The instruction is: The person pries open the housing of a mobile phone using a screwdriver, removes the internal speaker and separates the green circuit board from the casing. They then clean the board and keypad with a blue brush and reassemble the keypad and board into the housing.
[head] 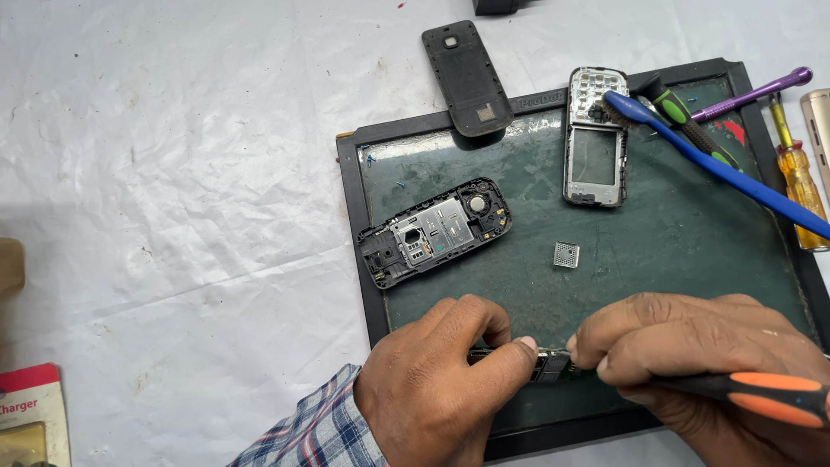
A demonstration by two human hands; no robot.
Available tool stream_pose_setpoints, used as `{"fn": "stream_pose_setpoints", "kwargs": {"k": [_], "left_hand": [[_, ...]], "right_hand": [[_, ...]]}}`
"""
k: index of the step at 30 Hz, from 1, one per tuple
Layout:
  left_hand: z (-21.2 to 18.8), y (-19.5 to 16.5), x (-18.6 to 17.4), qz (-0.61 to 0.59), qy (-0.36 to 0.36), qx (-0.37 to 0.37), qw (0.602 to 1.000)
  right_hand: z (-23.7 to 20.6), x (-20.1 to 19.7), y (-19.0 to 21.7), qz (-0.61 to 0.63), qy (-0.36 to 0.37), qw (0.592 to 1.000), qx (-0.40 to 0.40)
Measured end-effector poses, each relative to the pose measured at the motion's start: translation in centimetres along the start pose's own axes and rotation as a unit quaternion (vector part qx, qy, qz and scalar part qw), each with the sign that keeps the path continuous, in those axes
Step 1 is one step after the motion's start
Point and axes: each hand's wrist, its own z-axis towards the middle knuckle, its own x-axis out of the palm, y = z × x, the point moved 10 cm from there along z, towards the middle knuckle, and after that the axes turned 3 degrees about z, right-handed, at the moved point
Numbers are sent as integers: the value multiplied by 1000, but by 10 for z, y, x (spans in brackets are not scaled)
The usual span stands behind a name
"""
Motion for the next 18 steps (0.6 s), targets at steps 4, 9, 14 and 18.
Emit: {"fn": "stream_pose_setpoints", "kwargs": {"k": [4, 9, 14, 18], "left_hand": [[-1, -1, 0, 2, -10, -3, 1000], [-2, -3, 0, 6, -20, -9, 1000], [-2, -9, -2, 14, -16, 43, 999], [-5, -15, -2, 10, -9, 86, 996]], "right_hand": [[-4, 0, -11, 44, 8, 998, 32], [-14, -2, -38, 181, 2, 972, 153], [-17, -3, -59, 249, 2, 946, 209], [-15, -12, -59, 268, -20, 942, 198]]}}
